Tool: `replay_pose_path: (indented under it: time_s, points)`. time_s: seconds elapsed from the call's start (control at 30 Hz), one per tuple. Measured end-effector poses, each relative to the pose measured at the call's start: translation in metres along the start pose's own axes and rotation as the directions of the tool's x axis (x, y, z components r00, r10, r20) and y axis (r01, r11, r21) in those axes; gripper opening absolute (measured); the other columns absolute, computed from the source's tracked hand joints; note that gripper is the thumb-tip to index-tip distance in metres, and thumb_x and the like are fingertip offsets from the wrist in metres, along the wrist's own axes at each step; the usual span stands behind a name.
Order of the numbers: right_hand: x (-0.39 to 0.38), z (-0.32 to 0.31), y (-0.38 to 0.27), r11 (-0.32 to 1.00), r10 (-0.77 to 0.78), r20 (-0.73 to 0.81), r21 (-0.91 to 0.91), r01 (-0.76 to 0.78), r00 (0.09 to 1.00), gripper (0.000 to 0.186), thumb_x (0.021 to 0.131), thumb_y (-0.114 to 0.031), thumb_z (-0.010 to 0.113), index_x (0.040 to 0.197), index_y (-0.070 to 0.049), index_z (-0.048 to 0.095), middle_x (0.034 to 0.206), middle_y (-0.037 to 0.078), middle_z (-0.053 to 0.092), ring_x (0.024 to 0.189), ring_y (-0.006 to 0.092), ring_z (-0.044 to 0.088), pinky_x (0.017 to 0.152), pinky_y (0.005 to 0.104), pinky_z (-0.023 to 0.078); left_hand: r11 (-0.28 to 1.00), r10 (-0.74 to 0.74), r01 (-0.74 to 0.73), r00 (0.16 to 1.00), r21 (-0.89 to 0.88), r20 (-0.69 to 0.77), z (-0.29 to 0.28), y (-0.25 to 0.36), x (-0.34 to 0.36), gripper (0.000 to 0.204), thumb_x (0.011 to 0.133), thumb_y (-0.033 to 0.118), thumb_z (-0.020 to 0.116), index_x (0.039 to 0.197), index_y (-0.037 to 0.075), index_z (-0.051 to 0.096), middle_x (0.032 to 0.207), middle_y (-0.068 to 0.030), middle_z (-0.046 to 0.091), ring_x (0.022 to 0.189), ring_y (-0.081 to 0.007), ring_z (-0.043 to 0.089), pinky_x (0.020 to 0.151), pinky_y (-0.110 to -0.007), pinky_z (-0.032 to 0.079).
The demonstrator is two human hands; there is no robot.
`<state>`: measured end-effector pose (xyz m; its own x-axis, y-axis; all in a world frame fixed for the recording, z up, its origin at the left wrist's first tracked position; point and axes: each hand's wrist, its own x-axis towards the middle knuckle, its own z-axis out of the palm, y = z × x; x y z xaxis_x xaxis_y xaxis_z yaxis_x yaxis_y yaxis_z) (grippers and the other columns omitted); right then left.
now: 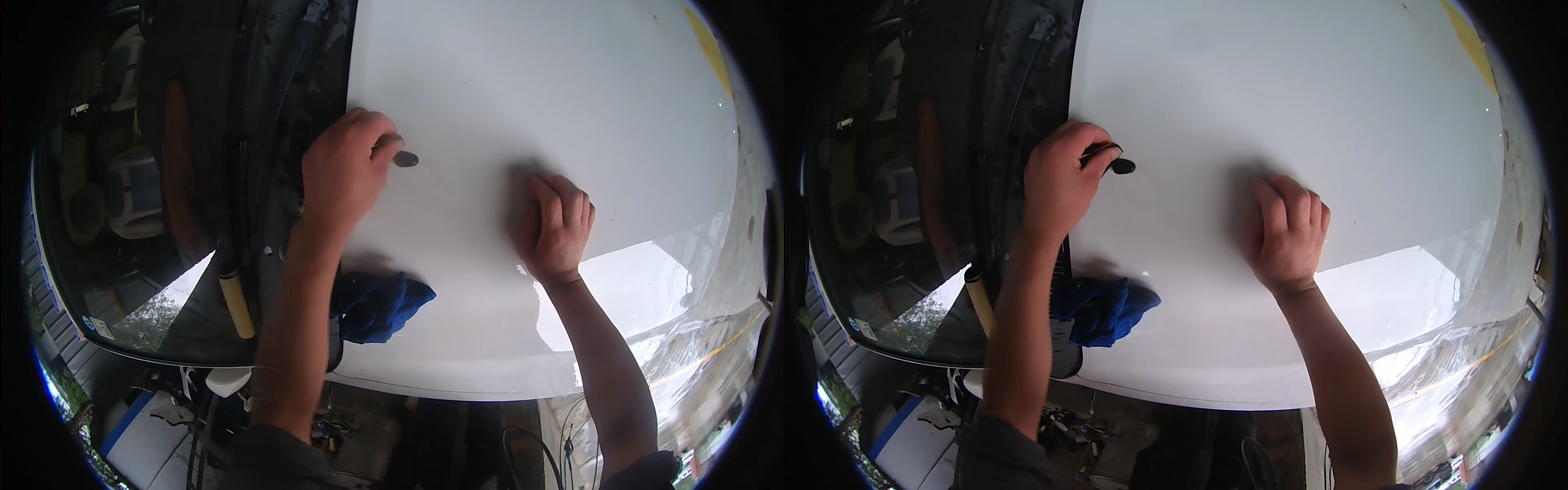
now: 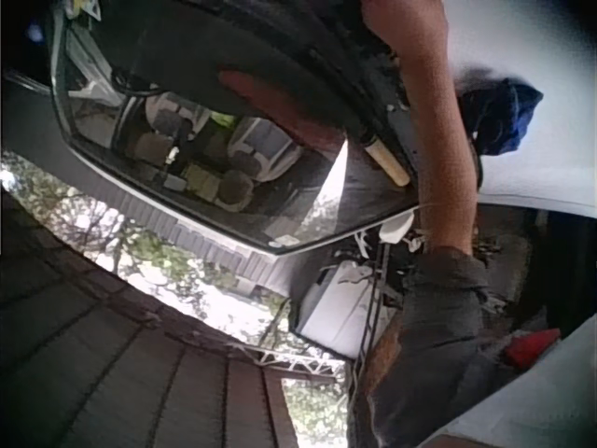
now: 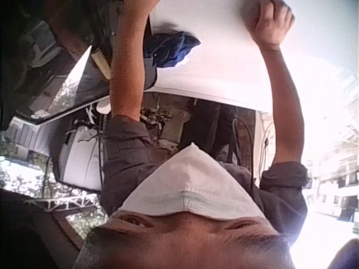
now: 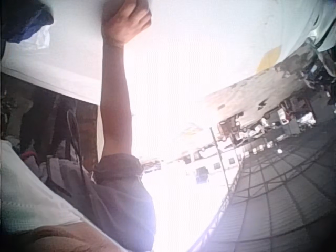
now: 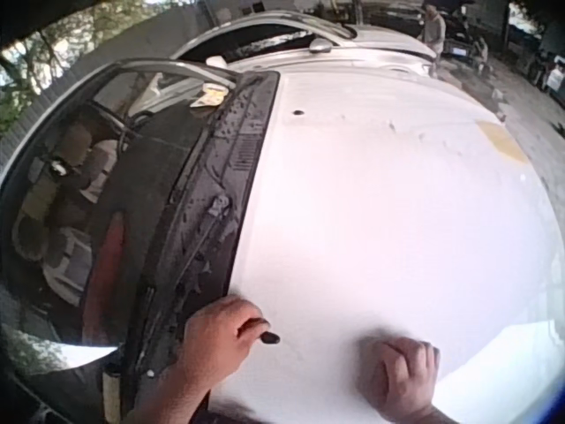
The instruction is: The person sands the hood of a white car using a sanding block and wipes the surface with a blue cloth. The person also puts on a face mask before continuing the sanding process.
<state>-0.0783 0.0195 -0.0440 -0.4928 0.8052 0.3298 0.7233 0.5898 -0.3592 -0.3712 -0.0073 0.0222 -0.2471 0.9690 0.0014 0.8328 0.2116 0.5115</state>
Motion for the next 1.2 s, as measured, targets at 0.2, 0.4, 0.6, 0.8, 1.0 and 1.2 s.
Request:
replay_pose_path:
  time_s: [0.2,0.4,0.6,0.8,1.0,1.2]
  points:
    - [-0.002,0.0,0.003,1.0,0.002,-0.005,-0.02,-0.002,1.0,0.049,0.081,-0.004,0.064,0.127,-0.017,0.063,0.125,0.002,0.059,0.106,0.0238,0.058,0.093,0.0393,0.043,0.959,-0.269,0.283,0.926,0.015,-0.264,0.036,0.025,-0.042,0.012,0.091,0.007,0.074,0.088,0.002,0.064,0.087,-0.0135,0.07,0.079,-0.0301,0.072,0.071,-0.039,0.057]
    - [-0.007,0.003,0.002,0.999,0.004,0.0,-0.046,-0.004,1.0,0.05,0.08,-0.003,0.063,0.128,-0.017,0.063,0.126,0.002,0.059,0.107,0.0252,0.058,0.093,0.0404,0.043,0.841,-0.539,0.508,0.764,-0.184,-0.354,0.055,0.049,-0.055,0.01,0.092,0.01,0.073,0.091,0.001,0.068,0.09,-0.0131,0.073,0.08,-0.0285,0.074,0.073,-0.039,0.059]
    - [-0.007,0.001,0.002,0.999,-0.014,0.005,-0.044,0.015,1.0,0.05,0.082,-0.003,0.062,0.129,-0.017,0.062,0.126,0.004,0.059,0.107,0.0269,0.057,0.094,0.0417,0.043,0.728,-0.684,0.643,0.656,-0.238,-0.321,0.066,0.085,-0.05,0.011,0.092,0.01,0.069,0.093,0.0,0.067,0.093,-0.0162,0.073,0.08,-0.0304,0.074,0.078,-0.041,0.059]
    - [-0.007,0.001,0.006,0.999,-0.042,0.022,-0.021,0.042,0.999,0.051,0.082,-0.003,0.062,0.132,-0.014,0.061,0.128,0.006,0.059,0.111,0.0286,0.056,0.095,0.0434,0.043,0.834,-0.463,0.358,0.868,-0.42,-0.178,0.044,0.115,-0.088,0.019,0.094,0.02,0.074,0.091,0.003,0.066,0.087,-0.0131,0.072,0.08,-0.0268,0.073,0.075,-0.038,0.057]
    - [-0.009,-0.036,-0.083,0.93,-0.113,0.201,0.366,0.032,0.973,0.078,0.072,-0.02,0.084,0.146,-0.019,0.058,0.148,0.014,0.05,0.135,0.0352,0.047,0.108,0.0515,0.039,0.62,-0.756,0.632,0.64,-0.466,-0.139,-0.071,0.039,-0.224,0.022,0.095,0.023,0.079,0.103,0.005,0.068,0.09,-0.0021,0.066,0.08,-0.0085,0.06,0.071,-0.029,0.052]
    - [-0.057,-0.001,-0.193,0.835,-0.488,0.306,0.436,0.335,0.818,0.064,0.069,-0.04,0.087,0.13,-0.032,0.067,0.152,0.009,0.049,0.138,0.0332,0.046,0.106,0.0549,0.043,0.472,-0.786,0.491,0.61,-0.732,-0.097,-0.056,-0.034,-0.242,0.018,0.098,0.02,0.074,0.1,0.008,0.061,0.07,-0.0001,0.06,0.051,-0.007,0.054,0.045,-0.023,0.04]
